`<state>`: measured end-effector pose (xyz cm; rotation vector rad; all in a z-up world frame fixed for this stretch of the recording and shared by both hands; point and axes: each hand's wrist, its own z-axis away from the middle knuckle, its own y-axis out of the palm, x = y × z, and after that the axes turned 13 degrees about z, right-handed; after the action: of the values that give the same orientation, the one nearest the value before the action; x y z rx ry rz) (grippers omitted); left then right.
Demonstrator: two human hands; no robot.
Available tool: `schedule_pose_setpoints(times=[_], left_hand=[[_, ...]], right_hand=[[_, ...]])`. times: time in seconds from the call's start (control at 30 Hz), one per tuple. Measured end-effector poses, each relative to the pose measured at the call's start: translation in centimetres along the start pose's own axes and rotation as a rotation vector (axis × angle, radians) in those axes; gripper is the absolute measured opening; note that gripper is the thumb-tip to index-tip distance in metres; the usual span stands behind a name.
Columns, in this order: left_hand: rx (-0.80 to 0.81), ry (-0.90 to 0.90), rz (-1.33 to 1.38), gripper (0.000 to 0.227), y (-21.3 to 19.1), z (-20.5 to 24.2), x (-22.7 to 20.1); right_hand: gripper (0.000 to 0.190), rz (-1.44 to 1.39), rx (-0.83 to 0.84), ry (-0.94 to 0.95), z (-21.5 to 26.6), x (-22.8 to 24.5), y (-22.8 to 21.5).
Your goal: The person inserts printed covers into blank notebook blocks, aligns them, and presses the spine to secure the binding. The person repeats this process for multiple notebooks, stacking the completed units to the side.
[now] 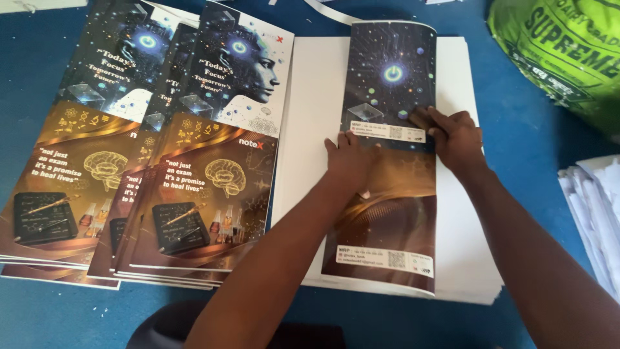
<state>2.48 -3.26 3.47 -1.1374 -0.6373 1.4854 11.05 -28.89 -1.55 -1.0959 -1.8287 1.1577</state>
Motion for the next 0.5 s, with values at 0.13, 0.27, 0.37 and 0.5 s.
schedule_pose_setpoints(times=[0.13,0.27,0.37,0.5], left_hand=[[-0.07,0.045,0.007,0.121,0.5,0.0,0.4],[-0.093,0.071,0.017,0.116,1.0,-0.1,0.7],[-0.095,0.075,0.016,0.114,1.1,0.0,0.8],[-0.067,0.089,0.014,0.114,0.8,0.4,0.8]], right_hand=[[0.048,0.02,0.009,0.053,-3.3,-1.4,1.6],[0.048,0.055,0.016,0.094,-6.6,-2.7,2.9],[0.048,0.026,0.046,0.15,-8.4,-3.4,3.8],[0.047,0.013,0.013,0.177,-10.8,-4.0,4.5]])
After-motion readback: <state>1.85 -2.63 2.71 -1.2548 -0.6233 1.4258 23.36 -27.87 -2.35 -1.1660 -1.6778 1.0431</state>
